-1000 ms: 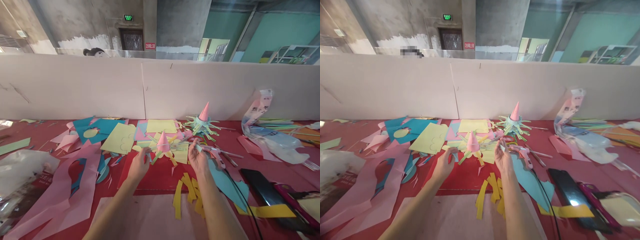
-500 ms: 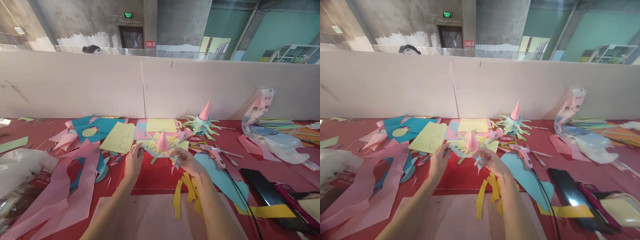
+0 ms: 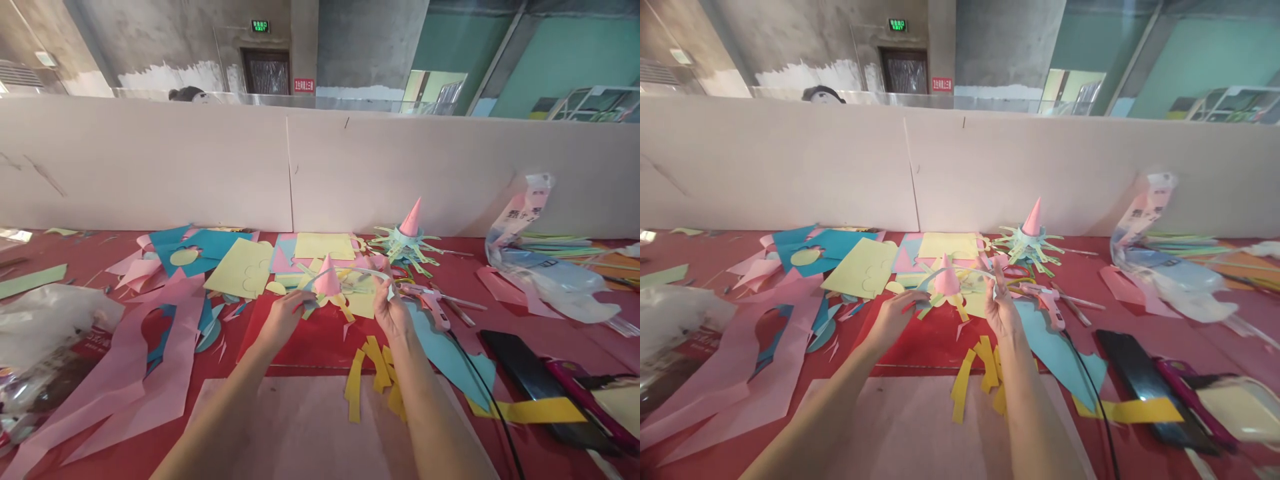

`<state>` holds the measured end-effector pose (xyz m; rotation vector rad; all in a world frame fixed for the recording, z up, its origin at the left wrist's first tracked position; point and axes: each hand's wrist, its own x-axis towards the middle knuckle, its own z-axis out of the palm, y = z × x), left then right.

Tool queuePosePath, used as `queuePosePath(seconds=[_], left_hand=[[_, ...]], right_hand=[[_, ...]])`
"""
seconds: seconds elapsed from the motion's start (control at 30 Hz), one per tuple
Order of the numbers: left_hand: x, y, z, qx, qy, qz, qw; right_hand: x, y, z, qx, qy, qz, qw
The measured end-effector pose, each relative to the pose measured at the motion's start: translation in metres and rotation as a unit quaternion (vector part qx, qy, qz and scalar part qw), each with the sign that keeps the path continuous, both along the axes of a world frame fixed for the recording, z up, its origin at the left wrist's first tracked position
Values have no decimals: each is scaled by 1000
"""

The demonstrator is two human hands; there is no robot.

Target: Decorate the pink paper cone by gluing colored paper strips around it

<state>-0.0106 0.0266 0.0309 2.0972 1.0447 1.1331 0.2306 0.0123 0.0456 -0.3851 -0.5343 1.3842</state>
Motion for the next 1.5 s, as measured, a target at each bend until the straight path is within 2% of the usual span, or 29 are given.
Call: queuePosePath(seconds=[0.07, 0.17, 0.23, 0.33, 0.37, 0.43, 0.5, 0.6, 0.73, 0.83, 0.97, 1.13, 1.33, 1.5], left_hand=[[-5, -3, 14, 8, 30, -10, 999], [-14, -5, 48, 36, 80, -1, 996], [-17, -3, 76, 79, 91, 44, 992], [-13, 12, 115, 152, 96, 125, 976], [-10, 20, 124, 168, 99, 160, 968], [-3, 37, 132, 141, 140, 184, 963], [4, 52, 126, 91, 205, 176, 958], [11, 61, 100, 31, 288, 142, 946], [19, 51, 66, 1, 325, 87, 942], [26, 45, 54, -6, 331, 67, 941], [39, 46, 47, -10, 332, 53, 942], [56, 44, 39, -8, 335, 48, 941], [64, 41, 33, -2, 323, 29, 946], [60, 48, 25, 12, 333, -15, 943]], right_hand=[[2, 0, 8, -7, -16, 3, 1000], [7, 2, 33, -14, -50, -22, 998], [10, 9, 57, -1, -61, -50, 997], [7, 33, 92, 60, -98, -93, 989], [3, 43, 98, 74, -109, -107, 986], [-6, 63, 98, 68, -107, -125, 984], [-15, 78, 82, 21, -111, -130, 985], [-23, 81, 40, -44, -175, -119, 976], [-20, 64, -11, -80, -238, -116, 961], [-15, 55, -29, -95, -311, -130, 937], [-13, 50, -38, -97, -431, -168, 881], [-23, 41, -41, -72, -556, -207, 802], [-32, 39, -47, -15, -633, -183, 752], [-20, 45, -44, 7, -696, -154, 702]])
